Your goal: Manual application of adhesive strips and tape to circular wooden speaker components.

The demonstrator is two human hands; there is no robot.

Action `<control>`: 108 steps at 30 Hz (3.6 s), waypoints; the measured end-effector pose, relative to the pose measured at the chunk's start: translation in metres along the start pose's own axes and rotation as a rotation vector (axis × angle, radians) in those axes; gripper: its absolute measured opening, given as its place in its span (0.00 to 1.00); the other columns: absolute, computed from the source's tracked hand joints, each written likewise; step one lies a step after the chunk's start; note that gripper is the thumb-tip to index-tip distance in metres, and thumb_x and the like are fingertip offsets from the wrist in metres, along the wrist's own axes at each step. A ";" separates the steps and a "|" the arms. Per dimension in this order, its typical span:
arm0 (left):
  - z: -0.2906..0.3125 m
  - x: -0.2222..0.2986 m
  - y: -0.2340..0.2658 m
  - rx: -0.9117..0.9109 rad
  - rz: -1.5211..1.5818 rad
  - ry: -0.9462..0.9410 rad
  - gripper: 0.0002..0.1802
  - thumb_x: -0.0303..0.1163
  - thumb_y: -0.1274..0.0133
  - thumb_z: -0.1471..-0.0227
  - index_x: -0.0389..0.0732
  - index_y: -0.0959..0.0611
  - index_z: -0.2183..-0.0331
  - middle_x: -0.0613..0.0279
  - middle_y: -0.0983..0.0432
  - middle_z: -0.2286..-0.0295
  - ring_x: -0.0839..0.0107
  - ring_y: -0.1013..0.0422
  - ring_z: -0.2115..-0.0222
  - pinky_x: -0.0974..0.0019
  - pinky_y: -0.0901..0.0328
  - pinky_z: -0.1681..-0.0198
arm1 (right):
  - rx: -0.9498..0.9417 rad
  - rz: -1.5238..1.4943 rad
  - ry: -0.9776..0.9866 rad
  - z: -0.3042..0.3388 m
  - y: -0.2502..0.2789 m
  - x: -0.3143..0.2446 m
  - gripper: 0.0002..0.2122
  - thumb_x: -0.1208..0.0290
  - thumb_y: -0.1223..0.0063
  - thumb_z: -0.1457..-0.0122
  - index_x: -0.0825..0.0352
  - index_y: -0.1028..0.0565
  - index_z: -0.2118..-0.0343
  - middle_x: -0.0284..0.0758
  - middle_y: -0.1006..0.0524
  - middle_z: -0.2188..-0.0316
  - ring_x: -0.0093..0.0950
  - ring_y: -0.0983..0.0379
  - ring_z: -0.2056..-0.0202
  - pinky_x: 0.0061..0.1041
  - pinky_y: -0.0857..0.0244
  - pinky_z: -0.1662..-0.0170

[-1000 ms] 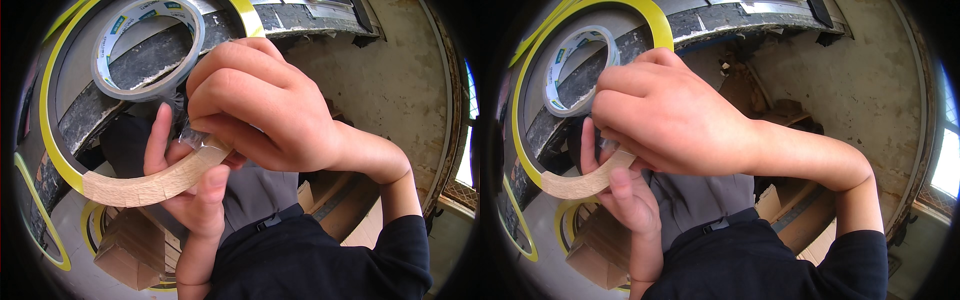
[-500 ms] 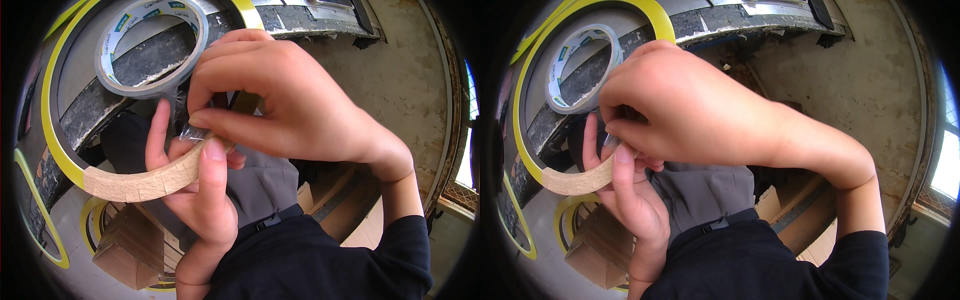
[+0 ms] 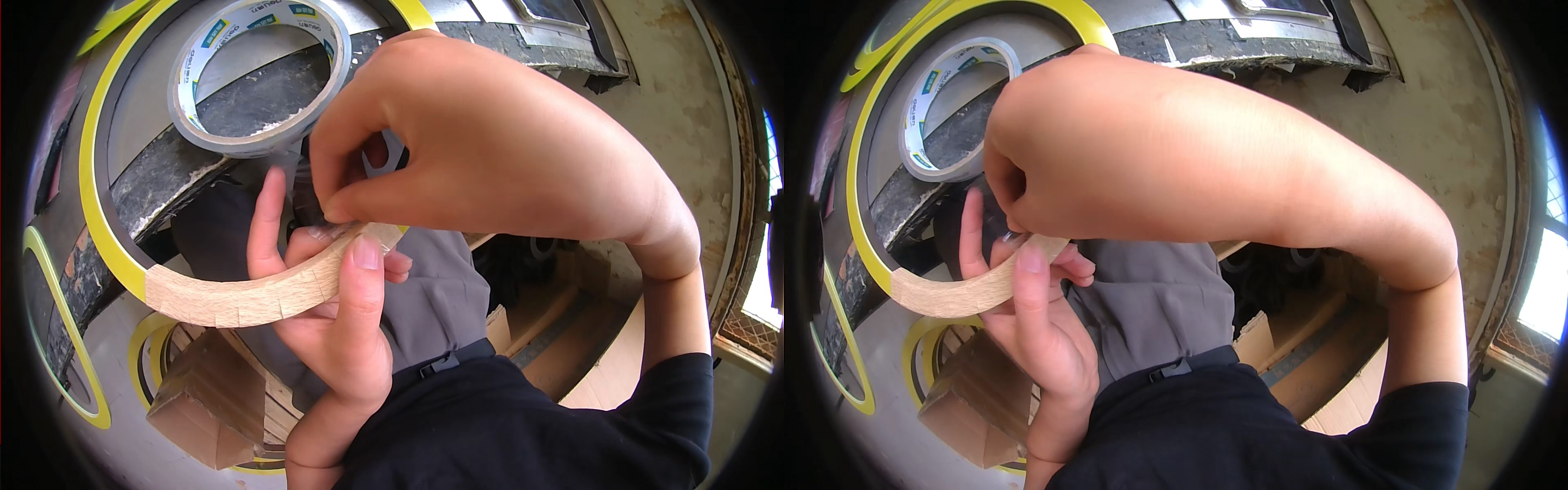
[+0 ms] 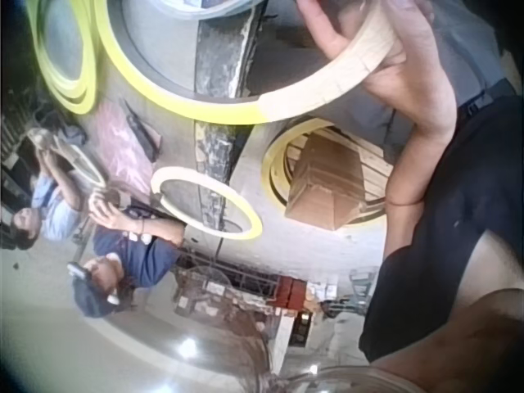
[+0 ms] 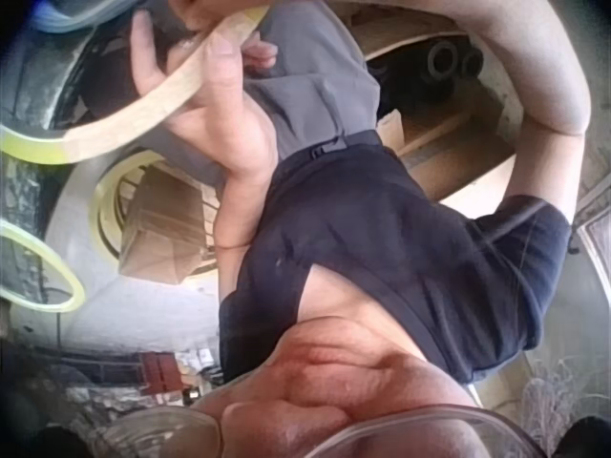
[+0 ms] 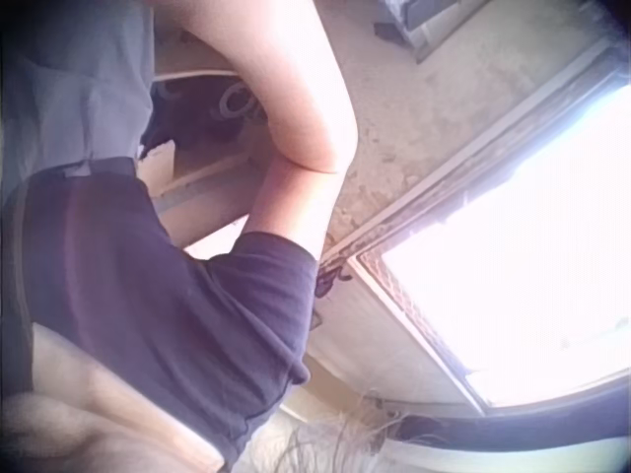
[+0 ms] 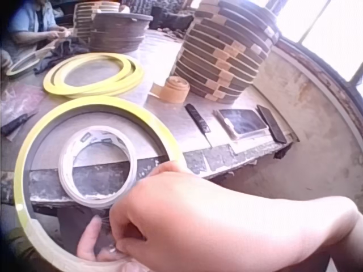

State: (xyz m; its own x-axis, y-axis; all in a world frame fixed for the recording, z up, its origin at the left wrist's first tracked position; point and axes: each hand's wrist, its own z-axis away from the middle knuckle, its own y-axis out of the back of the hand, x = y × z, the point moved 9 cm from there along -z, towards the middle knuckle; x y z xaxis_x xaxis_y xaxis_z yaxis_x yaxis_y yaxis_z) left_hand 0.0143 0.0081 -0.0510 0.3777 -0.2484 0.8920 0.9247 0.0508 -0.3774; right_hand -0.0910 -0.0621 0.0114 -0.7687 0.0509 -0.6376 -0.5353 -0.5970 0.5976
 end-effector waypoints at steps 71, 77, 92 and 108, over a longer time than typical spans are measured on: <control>0.000 -0.009 0.018 -0.083 0.306 -0.067 0.23 0.18 0.41 0.45 0.31 0.31 0.51 0.54 0.21 0.69 0.72 0.21 0.71 0.69 0.25 0.63 | 0.248 -0.806 0.377 0.070 0.057 -0.050 0.20 0.85 0.43 0.56 0.73 0.33 0.57 0.38 0.31 0.69 0.26 0.24 0.87 0.21 0.31 0.86; 0.004 -0.016 0.010 -0.093 0.354 0.071 0.23 0.17 0.39 0.46 0.33 0.34 0.55 0.50 0.21 0.69 0.72 0.20 0.69 0.70 0.24 0.62 | 0.262 -0.904 0.134 0.104 0.046 -0.049 0.27 0.88 0.31 0.57 0.69 0.39 0.60 0.43 0.28 0.72 0.43 0.18 0.78 0.34 0.19 0.79; 0.004 -0.017 0.015 -0.168 0.226 -0.061 0.24 0.20 0.38 0.46 0.33 0.34 0.53 0.50 0.22 0.67 0.69 0.20 0.67 0.70 0.25 0.62 | -0.631 -0.875 -1.305 0.064 -0.005 -0.005 0.24 0.58 0.54 0.36 0.79 0.36 0.50 0.50 0.20 0.72 0.40 0.18 0.74 0.31 0.20 0.70; -0.001 -0.006 0.014 -0.141 0.045 -0.232 0.24 0.22 0.36 0.48 0.34 0.30 0.53 0.60 0.25 0.65 0.77 0.27 0.69 0.76 0.31 0.65 | -0.526 -0.730 -1.042 0.060 -0.033 0.006 0.13 0.68 0.56 0.28 0.74 0.25 0.54 0.46 0.19 0.78 0.34 0.18 0.78 0.23 0.24 0.78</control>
State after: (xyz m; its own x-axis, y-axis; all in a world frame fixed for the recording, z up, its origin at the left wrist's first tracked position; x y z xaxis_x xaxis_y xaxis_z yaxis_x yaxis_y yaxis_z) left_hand 0.0244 0.0092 -0.0620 0.4346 -0.0198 0.9004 0.8968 -0.0823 -0.4347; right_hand -0.0990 0.0059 0.0176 -0.4027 0.9126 0.0706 -0.9122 -0.3937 -0.1134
